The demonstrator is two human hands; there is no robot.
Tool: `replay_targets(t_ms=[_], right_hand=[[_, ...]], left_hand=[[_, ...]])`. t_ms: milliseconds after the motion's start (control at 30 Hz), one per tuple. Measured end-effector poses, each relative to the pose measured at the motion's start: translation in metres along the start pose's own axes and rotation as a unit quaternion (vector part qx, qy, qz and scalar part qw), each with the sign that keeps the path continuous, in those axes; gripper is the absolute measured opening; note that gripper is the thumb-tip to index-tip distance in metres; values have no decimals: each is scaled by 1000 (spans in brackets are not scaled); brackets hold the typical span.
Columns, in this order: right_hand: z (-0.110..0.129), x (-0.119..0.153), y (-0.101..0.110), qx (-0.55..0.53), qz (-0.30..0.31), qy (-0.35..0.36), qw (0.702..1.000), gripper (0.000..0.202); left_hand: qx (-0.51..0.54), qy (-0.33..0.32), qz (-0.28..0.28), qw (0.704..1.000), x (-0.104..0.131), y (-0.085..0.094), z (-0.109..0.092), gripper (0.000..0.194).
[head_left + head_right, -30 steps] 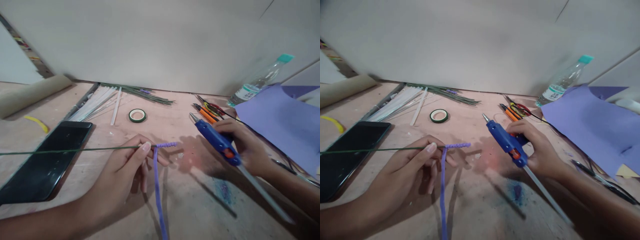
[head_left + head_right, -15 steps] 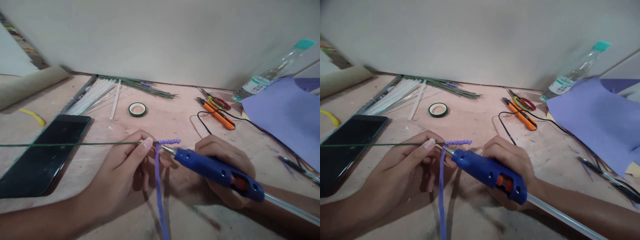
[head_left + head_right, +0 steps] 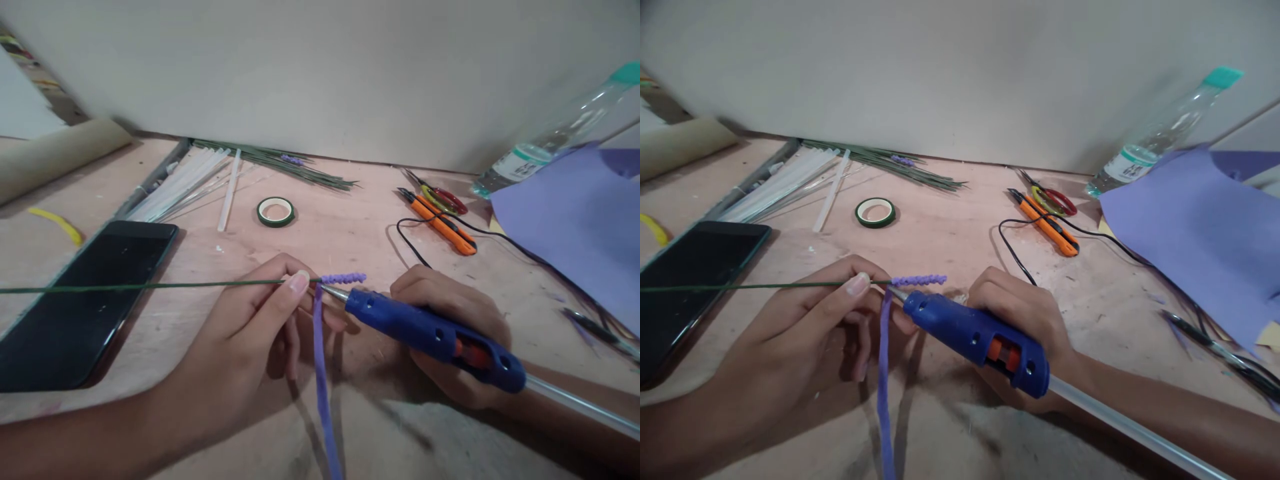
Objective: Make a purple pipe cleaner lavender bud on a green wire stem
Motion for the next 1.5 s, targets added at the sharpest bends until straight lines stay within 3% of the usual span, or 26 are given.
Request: replay_targets(t_ms=[1500], right_hand=[[0,1,-2,-19,-10,-16,1000,20]], left_hand=[[-6,-1,1,1000,1,-1,2,36]])
Point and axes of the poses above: each hand's wrist, its own x-axis away from the middle knuckle, its own y-axis out of the back of the hand, z = x × y, the point moved 1 cm from there along -x, towards the middle knuckle, and after that the axes turned 11 degrees about -x, right-handed, at the moved point
